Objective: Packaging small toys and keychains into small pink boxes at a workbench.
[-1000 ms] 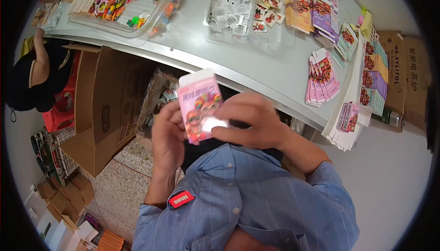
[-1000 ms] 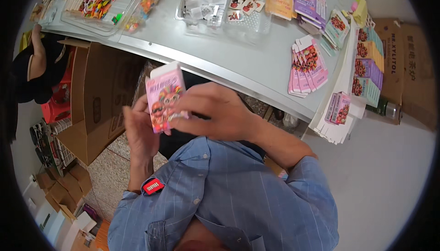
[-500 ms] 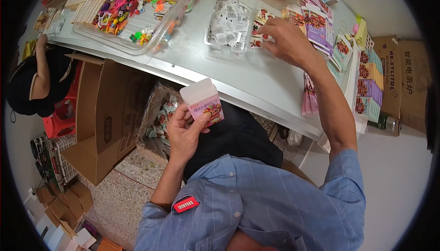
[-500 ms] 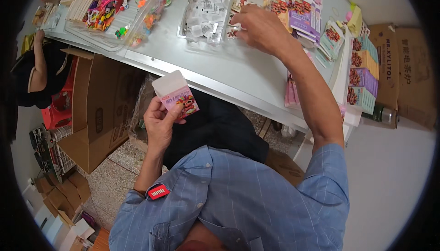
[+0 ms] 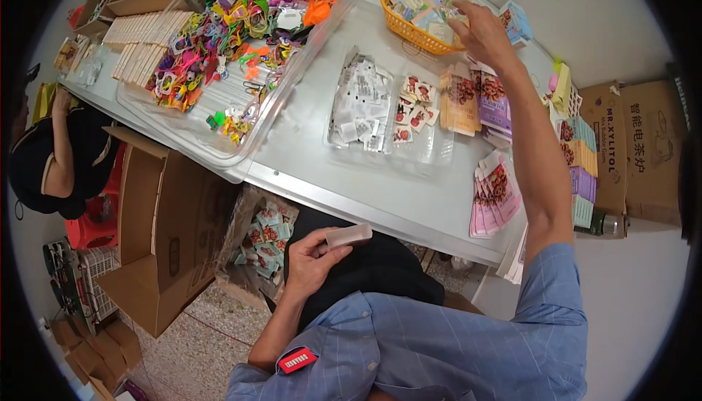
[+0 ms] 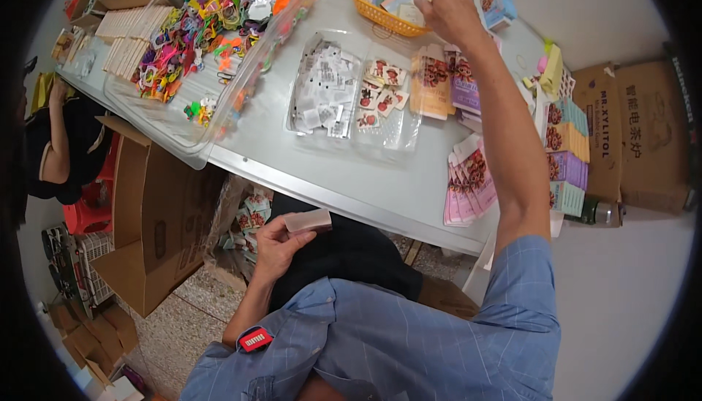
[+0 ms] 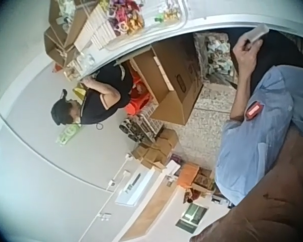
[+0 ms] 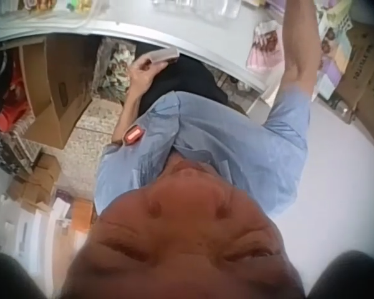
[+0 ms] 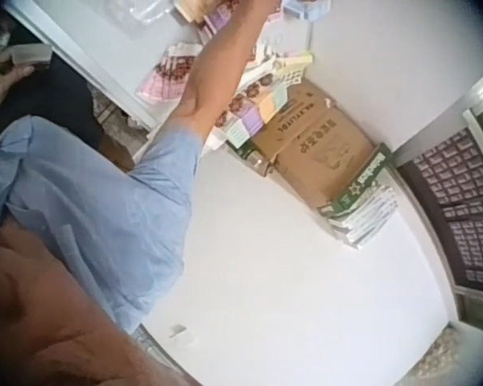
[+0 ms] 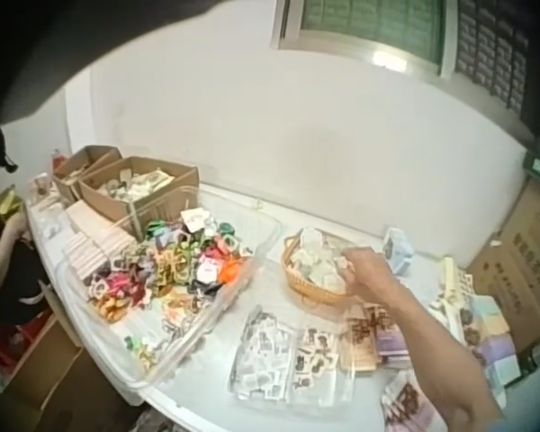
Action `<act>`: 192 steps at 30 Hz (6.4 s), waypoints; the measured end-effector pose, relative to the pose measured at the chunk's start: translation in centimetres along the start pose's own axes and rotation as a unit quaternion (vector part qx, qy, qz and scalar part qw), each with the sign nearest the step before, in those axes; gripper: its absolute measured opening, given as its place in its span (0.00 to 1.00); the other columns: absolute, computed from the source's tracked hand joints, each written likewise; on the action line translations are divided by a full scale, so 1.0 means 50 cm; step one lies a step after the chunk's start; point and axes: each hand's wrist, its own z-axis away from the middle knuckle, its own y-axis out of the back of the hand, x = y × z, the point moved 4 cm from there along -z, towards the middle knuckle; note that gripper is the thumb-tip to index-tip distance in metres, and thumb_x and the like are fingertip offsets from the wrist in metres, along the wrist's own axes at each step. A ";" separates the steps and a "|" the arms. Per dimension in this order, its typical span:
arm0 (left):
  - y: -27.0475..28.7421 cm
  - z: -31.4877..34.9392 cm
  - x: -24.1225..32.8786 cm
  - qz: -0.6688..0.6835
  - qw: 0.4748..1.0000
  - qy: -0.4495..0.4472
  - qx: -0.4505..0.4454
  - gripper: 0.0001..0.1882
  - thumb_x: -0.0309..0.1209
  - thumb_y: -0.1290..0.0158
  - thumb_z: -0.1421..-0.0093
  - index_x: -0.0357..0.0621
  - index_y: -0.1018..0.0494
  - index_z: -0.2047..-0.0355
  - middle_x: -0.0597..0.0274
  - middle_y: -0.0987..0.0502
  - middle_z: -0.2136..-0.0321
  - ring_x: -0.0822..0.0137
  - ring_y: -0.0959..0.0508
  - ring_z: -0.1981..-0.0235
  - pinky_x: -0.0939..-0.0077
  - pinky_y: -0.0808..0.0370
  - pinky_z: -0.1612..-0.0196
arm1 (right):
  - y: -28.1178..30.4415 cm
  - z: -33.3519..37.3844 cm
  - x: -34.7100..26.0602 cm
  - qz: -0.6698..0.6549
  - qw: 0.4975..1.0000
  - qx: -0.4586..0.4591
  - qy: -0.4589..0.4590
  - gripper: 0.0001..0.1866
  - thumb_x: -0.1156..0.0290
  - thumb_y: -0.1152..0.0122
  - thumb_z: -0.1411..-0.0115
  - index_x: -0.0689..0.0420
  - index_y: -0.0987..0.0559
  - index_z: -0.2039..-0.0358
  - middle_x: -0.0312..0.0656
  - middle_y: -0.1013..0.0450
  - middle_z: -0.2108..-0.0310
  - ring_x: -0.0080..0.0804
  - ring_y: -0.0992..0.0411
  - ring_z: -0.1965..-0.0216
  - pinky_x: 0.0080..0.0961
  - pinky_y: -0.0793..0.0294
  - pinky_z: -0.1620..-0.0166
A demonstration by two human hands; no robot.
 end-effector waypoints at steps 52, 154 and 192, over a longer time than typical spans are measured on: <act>-0.054 -0.035 0.079 0.008 0.999 -0.032 0.000 0.21 0.18 0.38 0.39 0.30 0.28 0.46 0.50 0.18 0.54 0.68 0.17 0.55 0.80 0.19 0.52 | 0.101 0.211 -0.318 -0.324 0.935 -0.142 0.007 0.11 0.72 0.31 0.42 0.60 0.16 0.58 0.45 0.21 0.60 0.40 0.23 0.56 0.36 0.26 0.49; -0.026 -0.050 0.083 0.014 0.983 -0.183 -0.003 0.19 0.13 0.38 0.46 0.34 0.23 0.53 0.45 0.21 0.49 0.58 0.22 0.45 0.65 0.25 0.40 | 0.046 0.180 -0.271 -0.266 0.956 -0.122 0.008 0.12 0.69 0.31 0.39 0.60 0.18 0.57 0.42 0.22 0.59 0.32 0.24 0.54 0.30 0.26 0.50; 0.004 -0.088 0.067 0.002 0.991 -0.125 0.036 0.19 0.13 0.39 0.41 0.33 0.26 0.49 0.51 0.22 0.49 0.64 0.20 0.49 0.71 0.21 0.46 | 0.020 -0.020 -0.355 -0.414 0.903 -0.019 0.113 0.14 0.78 0.33 0.38 0.62 0.19 0.51 0.39 0.21 0.56 0.25 0.25 0.54 0.26 0.27 0.46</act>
